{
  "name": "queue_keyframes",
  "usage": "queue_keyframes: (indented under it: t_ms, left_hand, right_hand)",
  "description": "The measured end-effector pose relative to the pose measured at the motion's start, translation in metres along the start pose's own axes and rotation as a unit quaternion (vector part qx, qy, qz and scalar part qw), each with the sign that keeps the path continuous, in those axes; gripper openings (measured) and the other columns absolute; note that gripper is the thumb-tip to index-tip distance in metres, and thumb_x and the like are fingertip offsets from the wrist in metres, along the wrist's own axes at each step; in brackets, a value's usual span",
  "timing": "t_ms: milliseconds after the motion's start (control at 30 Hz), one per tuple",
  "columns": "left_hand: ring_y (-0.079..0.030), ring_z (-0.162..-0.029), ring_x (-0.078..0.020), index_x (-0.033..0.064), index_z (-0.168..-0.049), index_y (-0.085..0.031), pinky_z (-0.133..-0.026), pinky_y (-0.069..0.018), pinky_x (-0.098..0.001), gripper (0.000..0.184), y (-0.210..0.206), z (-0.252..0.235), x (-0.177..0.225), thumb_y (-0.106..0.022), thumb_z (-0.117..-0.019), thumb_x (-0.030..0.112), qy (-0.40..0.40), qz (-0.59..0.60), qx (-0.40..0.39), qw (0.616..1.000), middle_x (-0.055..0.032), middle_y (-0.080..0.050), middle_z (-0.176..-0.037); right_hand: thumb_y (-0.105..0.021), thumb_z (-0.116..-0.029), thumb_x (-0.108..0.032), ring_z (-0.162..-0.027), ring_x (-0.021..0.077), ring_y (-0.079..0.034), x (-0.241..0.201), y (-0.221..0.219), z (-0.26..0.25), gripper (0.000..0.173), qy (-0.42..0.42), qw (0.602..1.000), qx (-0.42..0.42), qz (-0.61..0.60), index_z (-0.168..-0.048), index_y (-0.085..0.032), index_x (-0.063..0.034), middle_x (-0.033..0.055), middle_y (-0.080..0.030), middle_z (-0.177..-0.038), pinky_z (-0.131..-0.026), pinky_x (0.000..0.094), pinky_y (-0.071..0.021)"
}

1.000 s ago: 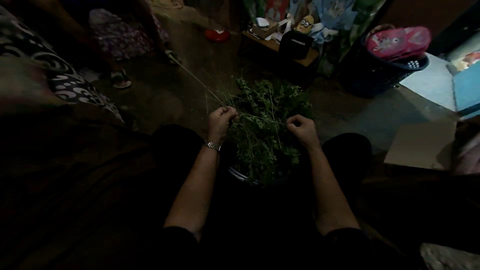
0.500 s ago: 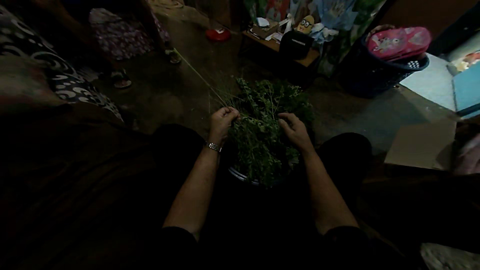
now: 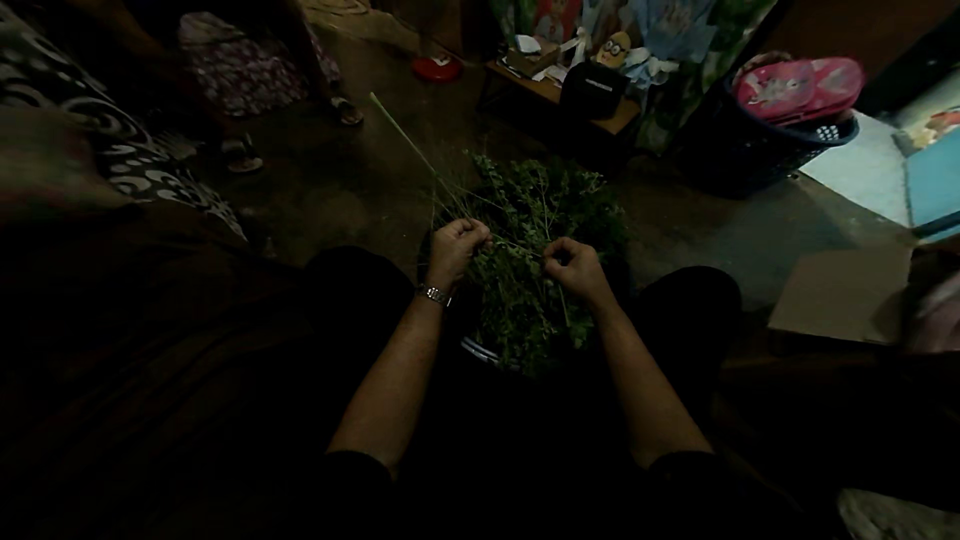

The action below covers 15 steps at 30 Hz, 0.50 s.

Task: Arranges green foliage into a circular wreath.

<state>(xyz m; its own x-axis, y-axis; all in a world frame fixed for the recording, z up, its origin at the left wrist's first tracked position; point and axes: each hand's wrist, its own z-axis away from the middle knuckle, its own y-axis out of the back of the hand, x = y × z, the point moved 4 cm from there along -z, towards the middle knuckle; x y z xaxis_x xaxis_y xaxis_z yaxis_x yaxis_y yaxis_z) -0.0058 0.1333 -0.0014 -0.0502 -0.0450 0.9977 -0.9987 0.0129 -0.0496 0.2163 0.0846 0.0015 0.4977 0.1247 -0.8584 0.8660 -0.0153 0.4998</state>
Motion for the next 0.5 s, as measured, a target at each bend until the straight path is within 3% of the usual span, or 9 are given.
queue_keyframes:
  t_ms: [133, 267, 300, 333, 400, 500]
  left_hand:
    - [-0.066, -0.075, -0.0068, 0.0004, -0.107, -0.066, -0.072, -0.0558, -0.0244, 0.013, 0.012, -0.006, 0.002, -0.063, -0.1007, 0.012, 0.0, -0.047, 0.037, 0.998, -0.0025, -0.071, -0.086]
    - [-0.066, -0.073, -0.0055, 0.0007, -0.104, -0.065, -0.071, -0.0565, -0.0226, 0.009, 0.016, -0.006, 0.004, -0.063, -0.1002, 0.009, -0.011, -0.028, 0.044, 0.999, -0.0013, -0.07, -0.084]
    - [-0.066, -0.073, -0.0058, 0.0004, -0.104, -0.065, -0.072, -0.0569, -0.0233, 0.008, 0.015, -0.005, 0.004, -0.063, -0.1001, 0.008, -0.016, -0.024, 0.036, 0.999, -0.0014, -0.069, -0.084]
    - [-0.066, -0.074, -0.0059, -0.0001, -0.105, -0.064, -0.072, -0.0567, -0.0236, 0.009, 0.013, -0.004, 0.004, -0.062, -0.1002, 0.007, -0.021, -0.023, 0.025, 0.999, -0.0017, -0.069, -0.084]
    - [-0.067, -0.075, -0.0066, -0.0014, -0.107, -0.063, -0.074, -0.0577, -0.0247, 0.01, 0.006, -0.002, 0.004, -0.062, -0.1005, 0.006, -0.025, -0.024, -0.001, 0.999, -0.0025, -0.07, -0.086]
    - [-0.067, -0.076, -0.0066, -0.0016, -0.108, -0.063, -0.075, -0.0582, -0.0249, 0.011, -0.005, 0.004, 0.002, -0.062, -0.1007, 0.006, -0.031, -0.032, -0.038, 0.998, -0.0025, -0.069, -0.087]
  right_hand:
    - [-0.065, -0.0947, -0.004, -0.081, 0.0251, -0.067, 0.005, 0.014, 0.0, 0.019, -0.006, 0.999, 0.024, 0.031, -0.112, -0.069, 0.0017, 0.0172, -0.07, -0.098, -0.076, 0.0452, -0.0574]
    - [-0.06, -0.0983, -0.005, -0.082, 0.0191, -0.066, 0.013, 0.03, -0.001, 0.016, 0.015, 0.998, 0.063, -0.009, -0.109, -0.068, 0.0019, 0.0146, -0.069, -0.1, -0.076, 0.039, -0.0561]
    - [-0.059, -0.1006, -0.008, -0.088, 0.0197, -0.065, 0.013, 0.031, -0.002, 0.017, 0.031, 0.997, 0.067, -0.001, -0.11, -0.069, 0.0014, 0.0145, -0.069, -0.104, -0.079, 0.0393, -0.0555]
    - [-0.058, -0.1033, -0.013, -0.104, 0.0253, -0.064, 0.012, 0.03, -0.002, 0.021, 0.057, 0.997, 0.06, 0.01, -0.114, -0.069, 0.0014, 0.0169, -0.066, -0.117, -0.091, 0.0441, -0.0541]
    - [-0.056, -0.1051, -0.019, -0.128, 0.0362, -0.055, 0.011, 0.023, -0.004, 0.029, 0.106, 0.993, 0.049, 0.019, -0.121, -0.069, 0.0018, 0.0218, -0.061, -0.134, -0.109, 0.0522, -0.0439]
    - [-0.053, -0.1075, -0.024, -0.129, 0.0338, -0.057, 0.004, 0.004, -0.002, 0.035, 0.086, 0.996, 0.013, 0.014, -0.132, -0.064, -0.0015, 0.0203, -0.061, -0.136, -0.109, 0.0502, -0.0454]
